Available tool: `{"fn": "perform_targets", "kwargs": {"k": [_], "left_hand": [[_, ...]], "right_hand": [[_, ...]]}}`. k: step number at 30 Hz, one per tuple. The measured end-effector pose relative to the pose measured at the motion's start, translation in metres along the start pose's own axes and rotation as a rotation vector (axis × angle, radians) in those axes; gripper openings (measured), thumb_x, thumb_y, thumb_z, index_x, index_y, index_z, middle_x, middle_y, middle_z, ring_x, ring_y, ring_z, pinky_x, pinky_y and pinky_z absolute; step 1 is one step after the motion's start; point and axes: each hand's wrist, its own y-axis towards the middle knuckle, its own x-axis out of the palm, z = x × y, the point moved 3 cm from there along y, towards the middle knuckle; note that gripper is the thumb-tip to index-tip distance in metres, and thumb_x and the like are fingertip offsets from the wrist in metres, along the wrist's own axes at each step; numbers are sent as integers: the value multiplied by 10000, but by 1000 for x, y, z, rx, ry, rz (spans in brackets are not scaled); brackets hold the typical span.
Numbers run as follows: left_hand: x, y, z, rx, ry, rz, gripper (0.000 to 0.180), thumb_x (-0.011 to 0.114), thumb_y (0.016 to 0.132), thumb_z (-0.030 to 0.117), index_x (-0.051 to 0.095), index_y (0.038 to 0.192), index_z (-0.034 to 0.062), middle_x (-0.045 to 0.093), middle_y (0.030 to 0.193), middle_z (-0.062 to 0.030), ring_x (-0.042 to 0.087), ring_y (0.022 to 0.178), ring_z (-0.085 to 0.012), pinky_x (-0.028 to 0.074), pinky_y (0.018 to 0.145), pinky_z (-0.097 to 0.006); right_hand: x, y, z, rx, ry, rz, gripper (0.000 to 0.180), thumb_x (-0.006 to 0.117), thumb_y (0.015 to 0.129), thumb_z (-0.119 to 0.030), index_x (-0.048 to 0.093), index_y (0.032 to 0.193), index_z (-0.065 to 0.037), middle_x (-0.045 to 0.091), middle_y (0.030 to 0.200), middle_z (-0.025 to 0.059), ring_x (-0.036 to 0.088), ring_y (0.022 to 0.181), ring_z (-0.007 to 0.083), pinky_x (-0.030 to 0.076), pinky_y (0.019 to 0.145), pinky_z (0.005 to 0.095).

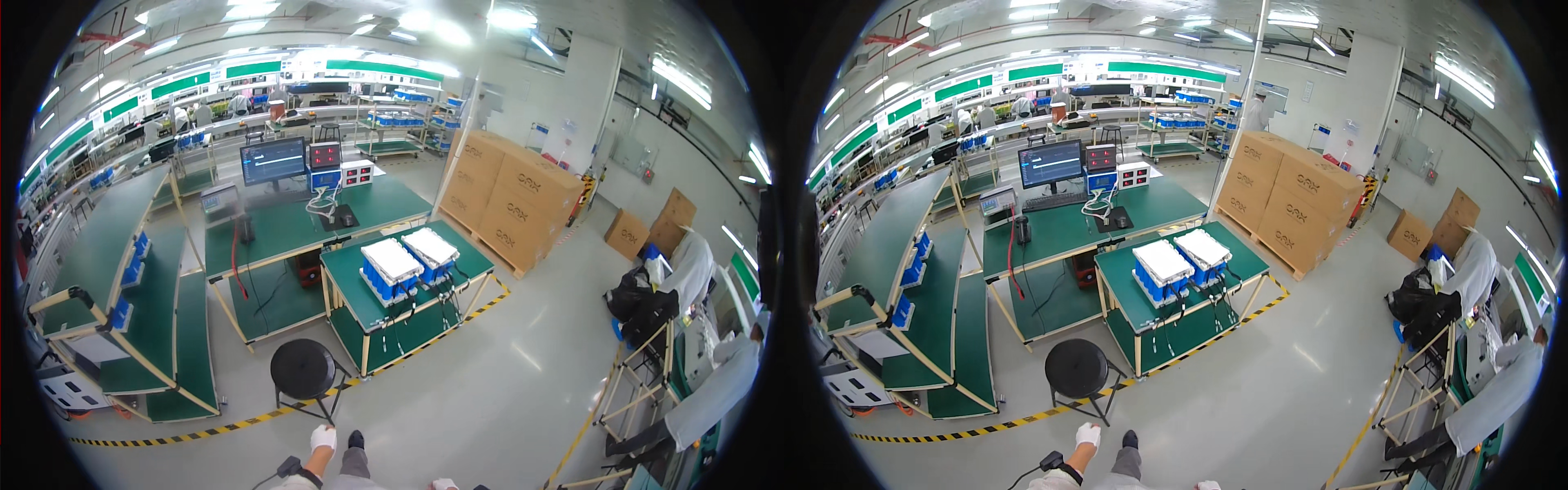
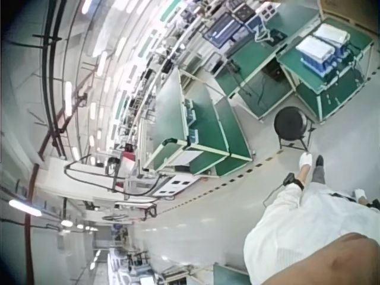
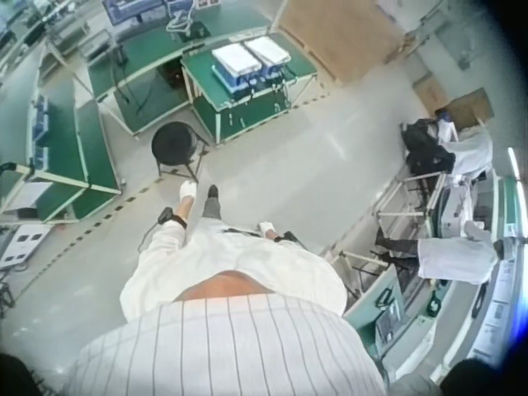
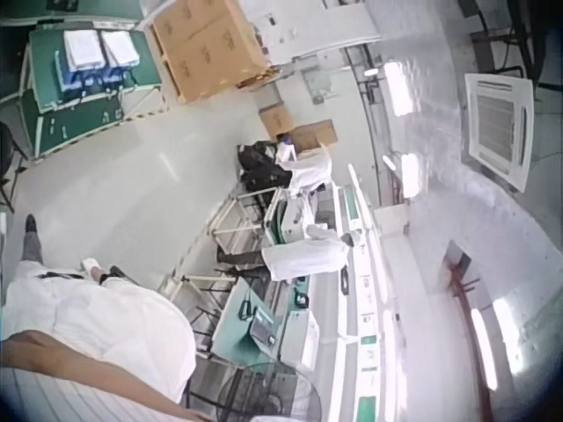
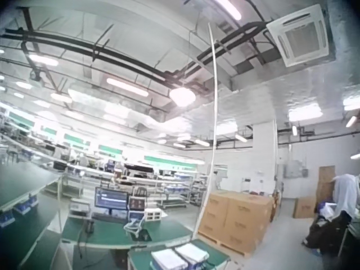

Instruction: The person connects wires and red clamps to a battery pack, uses a mouse and keyboard, and writes on a document. They then place the battery pack on a cart and push it through the facility.

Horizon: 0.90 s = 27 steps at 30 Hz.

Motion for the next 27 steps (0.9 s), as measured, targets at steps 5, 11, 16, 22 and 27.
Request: {"fn": "perform_targets", "kwargs": {"k": [5,11,16,22,27], "left_hand": [[8,48,-127,208,1174,-609,262,537,817,240,702,956,89,666,983,-187,638,917,-352,509,773,-437],[-49,105,-117,-416,857,-294,243,514,832,223,699,913,88,672,959,-164,638,924,-324,507,787,-430],[9,320,32,49,1093,-298,290,487,862,248,664,1019,81,631,1080,-172,600,1014,-336,474,871,-408],[87,401,422,184,170,59,354,463,851,302,654,1001,44,638,1010,-222,595,986,-394,479,864,-408],[139,453,560,426,802,15,375,493,827,330,675,983,42,666,981,-179,643,901,-345,517,794,-422]], "right_hand": [[-66,51,-39,1,-148,23,221,509,826,-120,690,910,-26,701,837,116,674,697,232,540,627,344],[-192,172,-147,139,1101,335,226,491,852,-103,623,974,35,667,857,184,662,729,271,527,584,356],[-307,240,-308,-122,1118,196,251,447,934,-153,543,1079,28,645,929,179,643,756,258,517,589,335],[-396,340,-417,-184,1004,263,252,472,931,-212,559,1073,-22,641,888,118,608,695,194,484,560,317],[-415,378,-466,-56,825,156,429,486,926,-415,596,979,-4,598,824,67,518,688,164,447,636,323]]}}
